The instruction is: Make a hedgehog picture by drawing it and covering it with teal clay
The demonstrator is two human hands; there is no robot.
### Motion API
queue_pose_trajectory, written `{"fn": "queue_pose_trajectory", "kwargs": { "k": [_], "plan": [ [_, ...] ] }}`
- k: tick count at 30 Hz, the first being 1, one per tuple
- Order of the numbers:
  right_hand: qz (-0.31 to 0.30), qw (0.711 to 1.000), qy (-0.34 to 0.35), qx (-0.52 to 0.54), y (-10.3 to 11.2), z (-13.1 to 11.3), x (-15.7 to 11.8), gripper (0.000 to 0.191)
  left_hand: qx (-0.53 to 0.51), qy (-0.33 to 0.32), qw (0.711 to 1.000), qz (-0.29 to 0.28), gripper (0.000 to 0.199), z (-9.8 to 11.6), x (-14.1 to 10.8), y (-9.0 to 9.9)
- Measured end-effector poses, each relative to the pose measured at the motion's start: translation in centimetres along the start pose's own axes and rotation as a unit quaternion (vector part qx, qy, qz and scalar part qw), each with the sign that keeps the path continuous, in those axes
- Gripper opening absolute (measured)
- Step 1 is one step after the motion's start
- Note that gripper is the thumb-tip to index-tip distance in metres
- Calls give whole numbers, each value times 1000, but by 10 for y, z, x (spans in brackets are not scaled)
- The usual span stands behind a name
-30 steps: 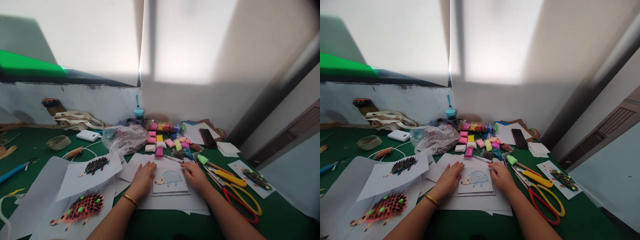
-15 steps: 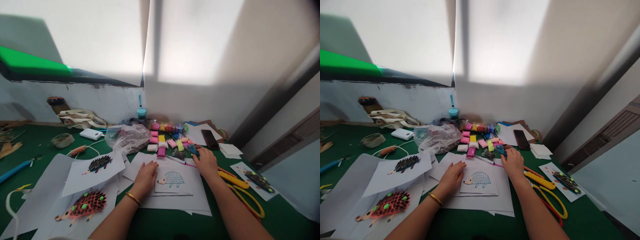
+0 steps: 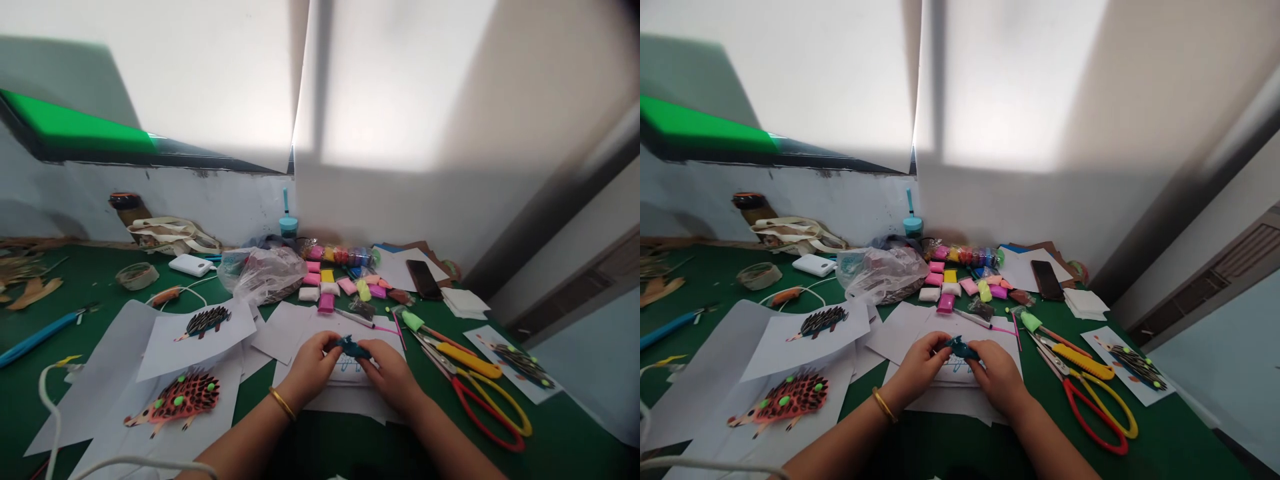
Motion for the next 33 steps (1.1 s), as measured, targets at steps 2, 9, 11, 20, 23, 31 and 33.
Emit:
{"fn": "queue_pose_trajectory", "kwargs": {
  "k": [2, 9, 11, 20, 23, 31, 33],
  "plan": [
    [-11, 1000, 2, 6, 2, -3, 2, 32, 15, 3, 1000, 1, 17, 3, 3, 2],
    [15, 999, 37, -11, 2, -8, 5, 22, 56, -25, 998, 18, 17, 1, 6, -6],
    [22, 998, 51, -23, 0, -7, 5, 21, 61, -33, 997, 40, 17, -3, 5, -8],
    [31, 998, 52, -22, -4, -6, 3, 21, 72, -114, 987, 82, 16, -6, 2, -2],
    [40, 998, 46, 5, -2, -8, 3, 20, 76, -77, 990, 87, 11, -8, 2, -3],
    [49, 998, 42, 24, 1, -5, 3, 17, -20, -3, 998, 56, 15, -15, 3, -7],
    [51, 997, 48, 26, 1, -6, 2, 16, -48, -16, 998, 45, 19, -14, 3, -6]
  ]
}}
Point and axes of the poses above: each hand's wrist, its own x-axis towards the middle knuckle, its own y-axis out of the back of the hand, z = x × y, the point moved 3 cm from there along x, towards the middle knuckle, and after that the axes turned 13 degrees about x, right-handed, at the moved point
